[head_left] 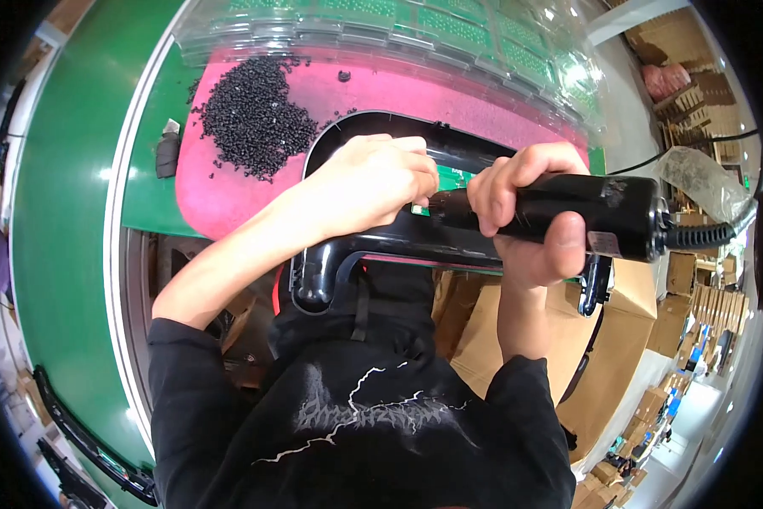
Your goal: Install and secure circuit boards into plastic housings using an electric screwdriver at a factory workbench.
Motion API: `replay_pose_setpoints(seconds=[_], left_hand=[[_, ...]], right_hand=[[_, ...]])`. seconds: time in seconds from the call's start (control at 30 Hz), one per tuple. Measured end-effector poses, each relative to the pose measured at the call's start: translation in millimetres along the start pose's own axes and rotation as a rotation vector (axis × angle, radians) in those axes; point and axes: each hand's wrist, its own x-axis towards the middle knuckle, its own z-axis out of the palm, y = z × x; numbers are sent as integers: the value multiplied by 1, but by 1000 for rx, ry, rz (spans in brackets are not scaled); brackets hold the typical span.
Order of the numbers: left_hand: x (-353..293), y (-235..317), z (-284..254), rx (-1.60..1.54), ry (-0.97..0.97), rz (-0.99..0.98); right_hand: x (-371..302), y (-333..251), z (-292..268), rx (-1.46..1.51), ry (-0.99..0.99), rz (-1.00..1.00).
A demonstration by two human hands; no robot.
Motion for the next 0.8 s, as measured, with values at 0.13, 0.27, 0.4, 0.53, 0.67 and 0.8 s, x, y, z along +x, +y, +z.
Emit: replay_pose_setpoints(seconds=[0.13,0.27,0.4,0.53,0.67,0.8], left_hand=[[2,3,-3,-51,358,-177],[5,4,-7,-64,311,-272],[3,2,-5,-112,216,-294],[0,9,-9,-30,-13,-308],[3,10,-9,-138,58,-117],[4,13,-11,-250,93,-109]], right_hand=[[2,0,4,22,-20,32],[0,2,8,-7,-69,92],[1,4,11,32,-63,49],[-6,-3,1,-21,101,-53],[-2,-20,-11,222,100,-214],[-3,-27,-18,253,73,-245]])
